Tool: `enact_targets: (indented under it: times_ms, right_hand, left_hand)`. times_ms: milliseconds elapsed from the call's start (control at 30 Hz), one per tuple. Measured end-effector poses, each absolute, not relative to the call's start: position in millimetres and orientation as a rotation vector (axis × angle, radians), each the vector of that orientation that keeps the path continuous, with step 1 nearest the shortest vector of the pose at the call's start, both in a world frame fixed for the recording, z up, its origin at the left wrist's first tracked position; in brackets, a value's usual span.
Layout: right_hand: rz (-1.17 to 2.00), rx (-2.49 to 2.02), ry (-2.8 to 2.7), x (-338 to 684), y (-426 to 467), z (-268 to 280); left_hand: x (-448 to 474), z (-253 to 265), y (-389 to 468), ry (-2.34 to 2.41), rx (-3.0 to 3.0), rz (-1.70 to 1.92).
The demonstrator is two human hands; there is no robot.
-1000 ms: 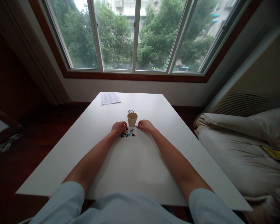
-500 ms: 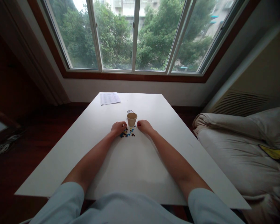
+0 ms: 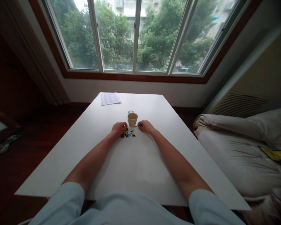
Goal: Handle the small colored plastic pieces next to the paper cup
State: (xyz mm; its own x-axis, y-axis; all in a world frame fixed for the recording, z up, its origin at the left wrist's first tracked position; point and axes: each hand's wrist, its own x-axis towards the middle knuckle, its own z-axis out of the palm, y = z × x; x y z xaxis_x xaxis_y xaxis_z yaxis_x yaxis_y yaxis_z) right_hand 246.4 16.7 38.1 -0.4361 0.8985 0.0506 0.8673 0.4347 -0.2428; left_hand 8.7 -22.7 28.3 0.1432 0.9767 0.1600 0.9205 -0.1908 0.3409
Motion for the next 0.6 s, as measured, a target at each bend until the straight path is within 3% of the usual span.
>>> enact_targets:
  times_ms: [400, 600]
  right_hand:
    - [0.177, -1.528, -2.341, 248, 18, 30]
    - [0.089, -1.212, -1.938, 235, 9, 50]
  left_hand:
    - [6, 24, -19, 1.858, 2.238, 0.539]
    - [5, 24, -18, 1.839, 2.258, 0.537]
